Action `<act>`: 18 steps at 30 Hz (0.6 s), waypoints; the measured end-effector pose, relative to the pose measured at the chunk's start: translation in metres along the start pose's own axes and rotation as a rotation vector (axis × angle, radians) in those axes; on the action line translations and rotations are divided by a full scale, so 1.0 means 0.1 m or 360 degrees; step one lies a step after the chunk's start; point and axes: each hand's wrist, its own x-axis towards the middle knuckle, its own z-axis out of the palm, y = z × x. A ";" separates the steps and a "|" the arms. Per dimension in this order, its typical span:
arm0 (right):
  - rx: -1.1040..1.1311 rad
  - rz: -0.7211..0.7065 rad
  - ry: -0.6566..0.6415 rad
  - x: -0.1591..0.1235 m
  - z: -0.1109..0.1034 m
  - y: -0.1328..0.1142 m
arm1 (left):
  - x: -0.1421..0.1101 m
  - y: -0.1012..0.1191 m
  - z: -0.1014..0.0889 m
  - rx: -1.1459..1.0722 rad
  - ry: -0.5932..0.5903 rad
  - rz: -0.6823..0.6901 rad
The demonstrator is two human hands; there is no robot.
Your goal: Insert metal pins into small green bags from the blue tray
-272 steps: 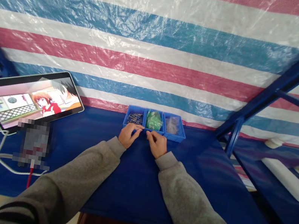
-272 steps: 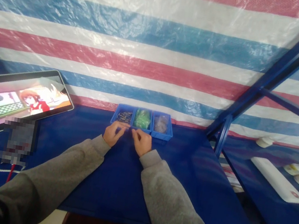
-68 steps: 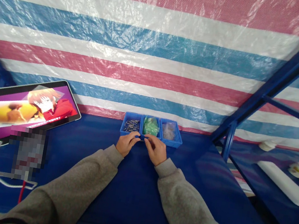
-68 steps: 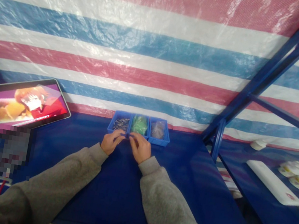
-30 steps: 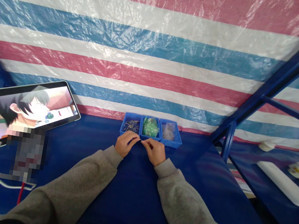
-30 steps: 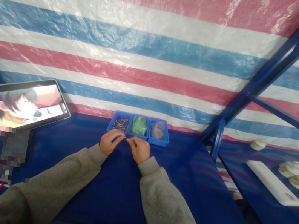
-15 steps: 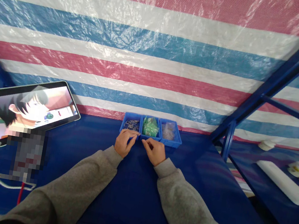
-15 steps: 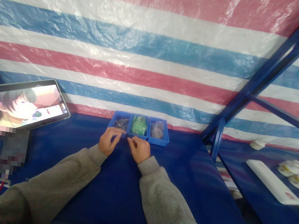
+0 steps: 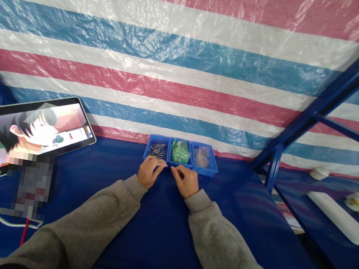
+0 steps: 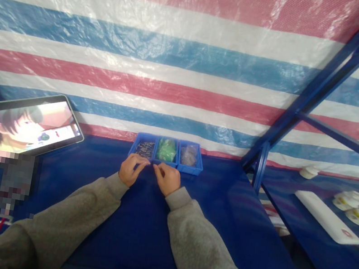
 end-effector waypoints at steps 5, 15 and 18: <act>0.0004 -0.0008 0.0015 0.00 0.00 0.00 | -0.01 -0.04 0.00 0.0104 0.0034 0.0015; -0.0009 0.0000 0.0060 0.00 0.01 0.02 | -0.01 -0.10 -0.01 0.0058 -0.0073 0.0091; 0.0015 0.0015 0.0103 0.01 -0.01 0.01 | -0.02 -0.11 0.00 0.0012 -0.0105 0.0087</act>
